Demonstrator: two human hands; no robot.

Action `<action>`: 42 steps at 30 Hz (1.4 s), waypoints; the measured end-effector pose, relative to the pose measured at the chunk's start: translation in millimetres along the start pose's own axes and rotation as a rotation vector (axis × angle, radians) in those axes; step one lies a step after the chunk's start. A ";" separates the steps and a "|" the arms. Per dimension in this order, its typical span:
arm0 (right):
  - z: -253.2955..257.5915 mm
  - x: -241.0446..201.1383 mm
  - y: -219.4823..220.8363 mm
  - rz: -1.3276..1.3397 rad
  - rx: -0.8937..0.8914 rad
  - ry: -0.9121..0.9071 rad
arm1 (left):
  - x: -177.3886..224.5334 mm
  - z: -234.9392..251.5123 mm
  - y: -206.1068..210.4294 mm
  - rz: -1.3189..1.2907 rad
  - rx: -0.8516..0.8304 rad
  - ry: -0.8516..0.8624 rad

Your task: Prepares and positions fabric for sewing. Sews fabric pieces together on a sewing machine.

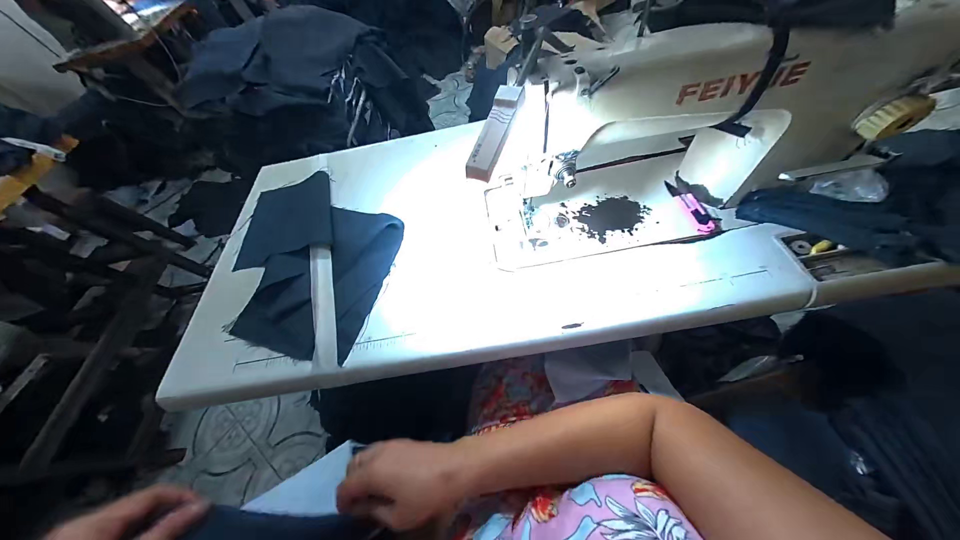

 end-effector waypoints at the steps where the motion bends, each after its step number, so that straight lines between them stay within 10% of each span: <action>1: 2.3 1.6 -15.7 -0.067 0.067 0.015 | 4.8 14.5 -17.1 0.070 0.035 0.020; 7: -51.3 30.7 -124.9 -0.152 0.331 0.487 | 145.2 174.5 -50.3 0.417 0.179 0.230; 11: -146.5 37.3 -164.0 -0.242 0.486 0.890 | 259.5 268.9 20.8 0.331 0.065 0.690; 17: -227.0 15.6 -169.8 -0.577 0.716 0.992 | 356.1 302.7 117.1 0.148 -0.142 1.002; 26: -227.4 10.6 -163.9 -0.780 0.746 0.885 | 377.2 271.6 132.2 0.391 0.128 0.861; 42: -225.8 10.6 -169.2 -0.805 0.724 0.877 | 342.9 244.8 170.4 0.298 0.094 0.660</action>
Point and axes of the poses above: each hand's wrist, its own z-axis towards the middle knuckle, its own y-axis out of the palm, x = y × z, the point moved 8 cm from there along z, towards the middle knuckle, and after that the axes turned 10 degrees about -x, right-handed, at the moved point
